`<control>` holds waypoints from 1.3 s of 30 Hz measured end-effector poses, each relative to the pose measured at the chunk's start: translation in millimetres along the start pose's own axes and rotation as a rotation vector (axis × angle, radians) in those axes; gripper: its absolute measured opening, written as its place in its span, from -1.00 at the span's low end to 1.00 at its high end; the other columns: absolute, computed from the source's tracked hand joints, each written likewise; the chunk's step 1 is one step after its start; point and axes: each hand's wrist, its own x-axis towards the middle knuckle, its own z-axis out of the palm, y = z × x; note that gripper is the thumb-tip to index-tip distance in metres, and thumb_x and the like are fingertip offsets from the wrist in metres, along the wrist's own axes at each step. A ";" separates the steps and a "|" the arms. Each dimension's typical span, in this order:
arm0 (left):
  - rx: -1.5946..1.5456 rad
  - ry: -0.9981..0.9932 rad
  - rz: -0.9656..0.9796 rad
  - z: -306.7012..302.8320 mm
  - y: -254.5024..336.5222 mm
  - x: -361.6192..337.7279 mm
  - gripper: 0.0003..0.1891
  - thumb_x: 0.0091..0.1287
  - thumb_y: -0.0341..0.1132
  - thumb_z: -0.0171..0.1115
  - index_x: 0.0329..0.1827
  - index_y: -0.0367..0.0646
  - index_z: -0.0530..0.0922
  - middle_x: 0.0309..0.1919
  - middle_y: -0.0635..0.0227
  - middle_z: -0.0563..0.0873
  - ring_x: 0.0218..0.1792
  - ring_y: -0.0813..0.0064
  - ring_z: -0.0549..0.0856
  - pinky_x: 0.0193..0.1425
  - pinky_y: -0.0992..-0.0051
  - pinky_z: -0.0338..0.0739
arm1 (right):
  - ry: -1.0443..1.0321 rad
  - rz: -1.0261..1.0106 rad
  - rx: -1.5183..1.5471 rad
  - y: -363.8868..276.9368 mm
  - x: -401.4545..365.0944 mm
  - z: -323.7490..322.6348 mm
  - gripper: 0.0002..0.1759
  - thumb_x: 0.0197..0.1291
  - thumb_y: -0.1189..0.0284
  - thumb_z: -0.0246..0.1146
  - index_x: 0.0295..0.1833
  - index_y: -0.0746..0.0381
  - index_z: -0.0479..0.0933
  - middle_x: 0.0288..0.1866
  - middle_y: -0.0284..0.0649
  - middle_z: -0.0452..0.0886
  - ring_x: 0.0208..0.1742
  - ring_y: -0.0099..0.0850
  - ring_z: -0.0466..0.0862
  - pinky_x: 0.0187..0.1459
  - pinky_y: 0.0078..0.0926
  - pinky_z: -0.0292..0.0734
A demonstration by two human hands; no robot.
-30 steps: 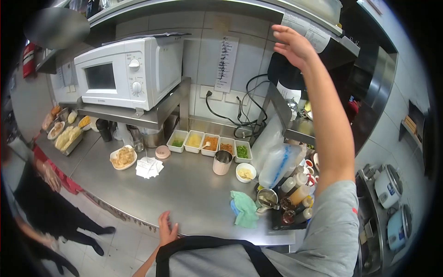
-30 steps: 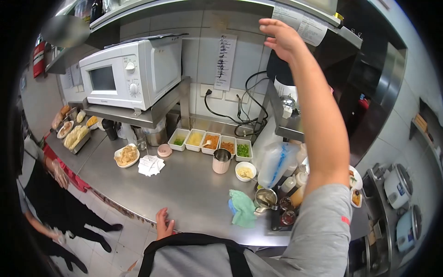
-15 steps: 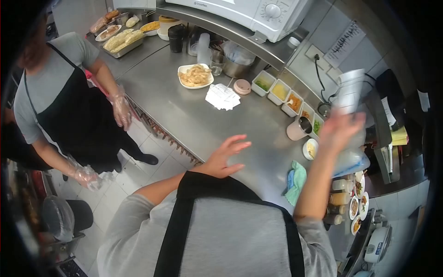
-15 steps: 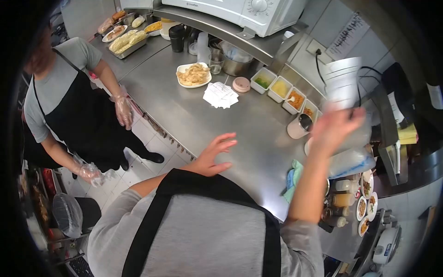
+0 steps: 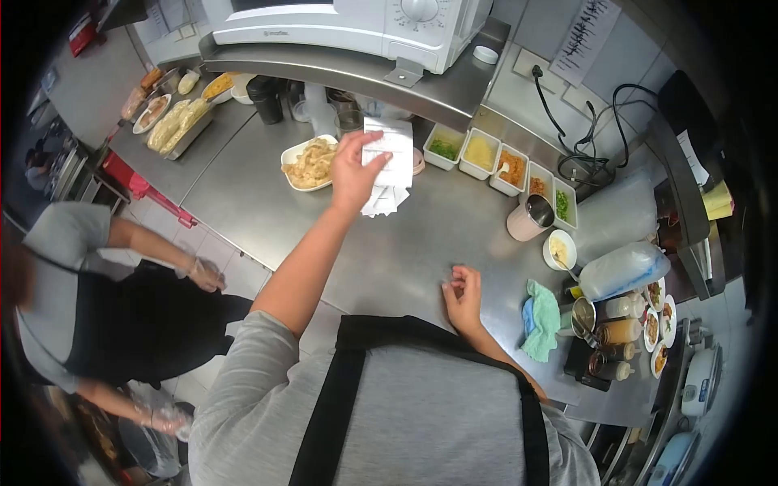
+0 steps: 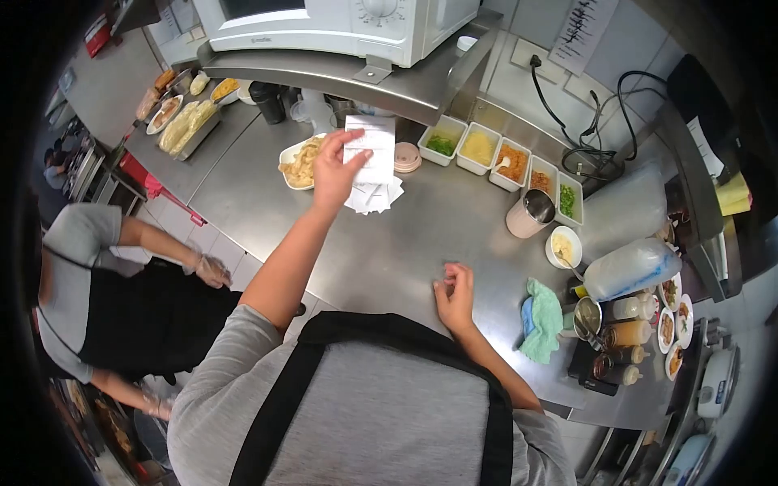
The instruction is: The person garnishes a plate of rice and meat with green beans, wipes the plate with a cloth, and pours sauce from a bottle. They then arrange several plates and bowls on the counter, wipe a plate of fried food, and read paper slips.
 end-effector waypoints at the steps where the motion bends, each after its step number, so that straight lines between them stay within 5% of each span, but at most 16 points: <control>1: 0.055 0.002 -0.025 2.8 -15.3 7.7 -0.68 0.01 -0.56 0.37 -0.12 -0.25 0.60 -0.14 0.30 0.59 -0.06 0.50 0.57 0.07 0.51 0.46 | -0.013 -0.063 -0.060 -1.1 -1.7 -0.5 -0.51 0.01 0.55 0.26 0.10 0.29 0.32 0.14 -0.04 0.32 0.03 -0.23 0.47 -0.06 -0.41 0.46; 6: 0.641 -0.149 -0.268 10.0 -145.0 -30.8 -0.68 -0.13 -0.39 0.48 -0.26 -0.22 0.67 -0.11 0.12 0.59 -0.08 0.20 0.59 0.10 0.36 0.45 | -0.022 -0.122 -0.117 -5.1 0.2 0.6 -0.52 0.02 0.47 0.27 0.09 0.31 0.34 0.10 0.03 0.36 0.01 -0.13 0.48 -0.06 -0.37 0.47; 12: 0.686 0.039 -0.388 44.5 -130.2 -15.2 -0.27 -0.05 -0.29 0.45 0.21 -0.33 0.35 0.12 -0.11 0.33 0.13 0.04 0.41 0.21 0.35 0.35 | -0.016 -0.129 -0.128 -9.4 -0.4 -2.0 -0.53 0.05 0.45 0.25 0.10 0.30 0.34 0.08 0.02 0.38 -0.06 -0.14 0.50 -0.08 -0.39 0.48; 13: 0.644 0.008 -0.336 47.0 -127.9 -18.0 -0.09 -0.01 -0.24 0.43 0.35 -0.36 0.09 0.25 -0.25 0.11 0.27 -0.12 0.22 0.33 0.25 0.21 | -0.012 -0.111 -0.123 -10.8 -1.2 -2.8 -0.53 0.06 0.44 0.25 0.10 0.30 0.34 0.08 0.02 0.38 -0.06 -0.15 0.50 -0.08 -0.39 0.47; 16: 0.929 0.075 -0.150 63.2 -87.0 -55.7 -0.10 0.01 -0.19 0.40 0.37 -0.29 0.08 0.33 -0.24 0.00 0.34 -0.17 0.09 0.40 0.11 0.05 | -0.015 -0.061 -0.109 -13.3 -0.3 -2.5 -0.53 0.07 0.43 0.25 0.11 0.28 0.33 0.07 0.01 0.39 -0.06 -0.15 0.51 -0.07 -0.37 0.47; 19: 1.009 -0.224 -0.209 65.1 -77.1 -85.1 -0.11 0.04 -0.06 0.35 0.38 -0.24 0.11 0.38 -0.20 -0.02 0.38 -0.18 0.03 0.41 0.01 -0.05 | -0.038 -0.030 -0.122 -7.1 -4.7 -1.3 -0.52 0.08 0.41 0.25 0.13 0.24 0.32 0.07 0.01 0.39 0.00 -0.10 0.49 0.00 -0.29 0.45; 24: 1.241 -0.323 -0.107 57.1 -127.6 -71.9 -0.10 0.09 0.16 0.22 0.37 -0.27 0.16 0.32 -0.20 0.19 0.37 -0.15 0.09 0.39 0.00 0.01 | 0.002 -0.051 -0.177 -0.1 -11.3 1.7 -0.53 0.12 0.35 0.21 0.15 0.17 0.31 0.11 0.01 0.37 0.16 -0.01 0.39 0.12 -0.17 0.38; 28: 1.080 -0.166 0.153 56.1 -130.4 -83.8 -0.16 0.18 0.10 0.18 0.40 -0.22 0.09 0.35 -0.30 0.03 0.37 -0.23 0.03 0.35 -0.07 -0.01 | 0.032 -0.049 -0.181 1.9 -15.3 -0.4 -0.51 0.13 0.30 0.20 0.17 0.15 0.28 0.13 -0.01 0.35 0.17 -0.01 0.38 0.13 -0.19 0.37; 32: 0.646 -0.277 0.173 63.5 -80.8 -122.3 -0.21 0.23 -0.08 0.20 0.41 -0.24 0.03 0.39 -0.25 -0.18 0.40 -0.19 -0.10 0.40 -0.04 -0.12 | 0.046 -0.045 -0.078 -7.7 -16.3 -9.9 -0.49 0.11 0.34 0.22 0.18 0.15 0.27 0.00 -0.03 0.43 0.08 -0.08 0.46 0.05 -0.21 0.42; 35: 0.516 -0.400 0.155 64.6 -30.7 -164.2 -0.23 0.22 -0.16 0.20 0.40 -0.27 0.02 0.39 -0.22 -0.19 0.42 -0.16 -0.14 0.41 -0.03 -0.17 | -0.095 0.119 0.009 -26.6 -11.4 -38.4 -0.66 0.12 0.36 0.24 0.01 0.21 0.41 -0.17 -0.14 0.51 -0.15 -0.21 0.57 -0.09 -0.29 0.49; 39: 0.415 -0.555 0.187 60.1 9.2 -217.1 -0.21 0.19 -0.20 0.21 0.40 -0.27 0.02 0.41 -0.17 -0.20 0.43 -0.14 -0.15 0.42 -0.04 -0.18 | 0.197 -0.196 0.113 -96.9 -31.6 -133.2 -0.81 0.10 0.39 0.27 -0.19 0.23 0.53 -0.26 -0.20 0.57 -0.29 -0.32 0.60 -0.22 -0.42 0.52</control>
